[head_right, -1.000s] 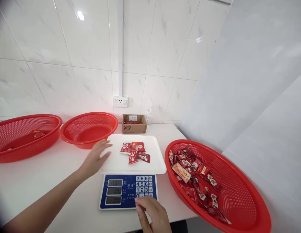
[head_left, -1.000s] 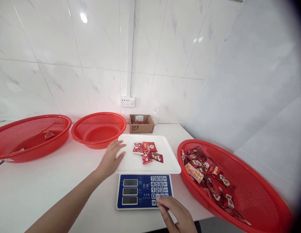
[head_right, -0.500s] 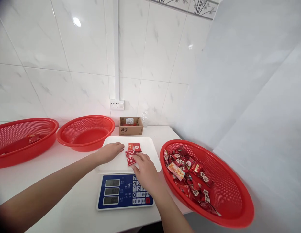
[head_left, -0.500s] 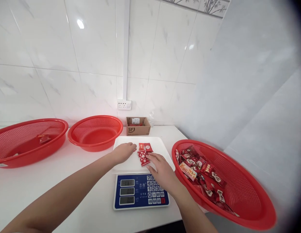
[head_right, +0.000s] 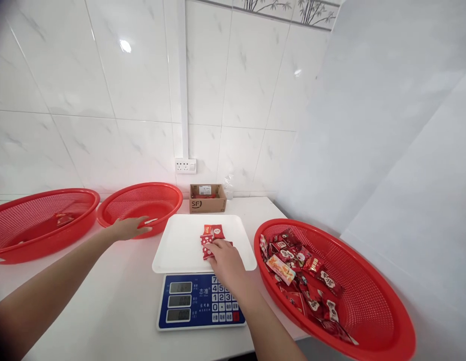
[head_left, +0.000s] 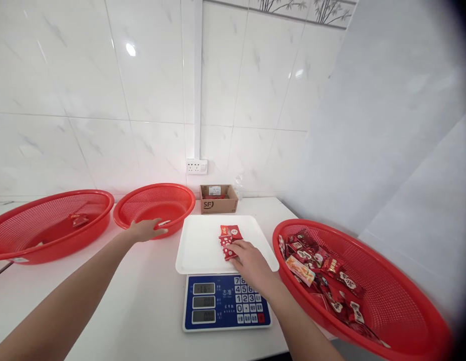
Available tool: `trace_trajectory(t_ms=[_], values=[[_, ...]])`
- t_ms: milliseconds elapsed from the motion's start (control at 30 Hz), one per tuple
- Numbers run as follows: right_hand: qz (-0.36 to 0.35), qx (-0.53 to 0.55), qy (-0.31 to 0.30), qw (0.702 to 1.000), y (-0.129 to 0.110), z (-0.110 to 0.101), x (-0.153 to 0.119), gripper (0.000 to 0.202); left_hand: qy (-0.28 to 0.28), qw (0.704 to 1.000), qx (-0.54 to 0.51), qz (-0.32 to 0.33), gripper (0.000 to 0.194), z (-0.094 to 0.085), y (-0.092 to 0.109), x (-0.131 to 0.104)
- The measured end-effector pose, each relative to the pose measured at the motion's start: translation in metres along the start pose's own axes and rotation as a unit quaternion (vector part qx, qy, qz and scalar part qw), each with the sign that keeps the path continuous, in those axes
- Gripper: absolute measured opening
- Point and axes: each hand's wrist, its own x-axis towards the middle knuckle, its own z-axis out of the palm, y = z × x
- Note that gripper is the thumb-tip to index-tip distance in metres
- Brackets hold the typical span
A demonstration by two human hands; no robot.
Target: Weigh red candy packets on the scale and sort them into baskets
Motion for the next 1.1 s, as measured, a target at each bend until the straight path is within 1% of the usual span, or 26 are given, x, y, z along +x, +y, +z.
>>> trace_trajectory(t_ms=[67,133,233,333,400,500,567,633,733,800,867,933,967,1033,1100], values=[[-0.003,0.006,0.008,1.0,0.001,0.001,-0.001,0.035,0.005,1.0,-0.002,-0.003,0.058,0.002,-0.018,-0.003],[-0.002,0.011,0.013,1.0,0.001,0.001,-0.002,0.034,0.022,1.0,-0.002,-0.002,0.057,0.001,-0.033,-0.006],[-0.007,0.012,0.01,1.0,0.002,0.001,-0.001,0.035,0.021,1.0,-0.004,-0.004,0.054,-0.003,-0.048,-0.01],[-0.015,0.006,0.01,1.0,0.003,0.001,0.003,0.035,0.006,1.0,-0.009,-0.008,0.053,-0.004,-0.051,-0.013],[-0.017,-0.009,0.017,1.0,0.003,0.003,0.006,0.031,0.007,1.0,-0.013,-0.007,0.054,-0.002,-0.045,-0.015],[-0.012,-0.039,0.031,0.999,0.003,0.007,0.01,0.028,0.026,0.999,-0.016,0.024,0.052,0.003,-0.021,-0.018],[-0.001,-0.047,0.039,0.998,0.003,0.009,0.012,0.031,0.041,0.997,-0.018,0.067,0.049,0.009,0.004,-0.022],[0.006,-0.044,0.042,0.998,0.003,0.009,0.013,0.031,0.041,0.991,-0.022,0.128,0.045,0.016,0.034,-0.028],[0.015,-0.037,0.047,0.998,0.005,0.006,0.012,0.031,0.0,0.959,-0.041,0.28,0.042,0.029,0.081,-0.042],[0.026,-0.034,0.049,0.998,0.009,0.003,0.011,0.034,-0.043,0.936,-0.05,0.345,0.042,0.038,0.109,-0.05],[0.035,-0.031,0.042,0.998,0.013,0.001,0.01,0.037,-0.076,0.915,-0.06,0.391,0.041,0.047,0.131,-0.055],[0.04,-0.025,0.026,0.999,0.018,0.0,0.008,0.038,-0.097,0.9,-0.071,0.418,0.038,0.055,0.147,-0.053],[0.042,-0.021,0.019,0.999,0.019,0.0,0.007,0.038,-0.101,0.899,-0.078,0.419,0.037,0.059,0.152,-0.051],[0.045,-0.013,0.012,0.999,0.021,-0.001,0.004,0.036,-0.099,0.908,-0.093,0.396,0.035,0.067,0.158,-0.044],[0.048,0.0,0.013,0.999,0.022,-0.003,0.002,0.036,-0.089,0.922,-0.112,0.361,0.029,0.074,0.159,-0.037]])
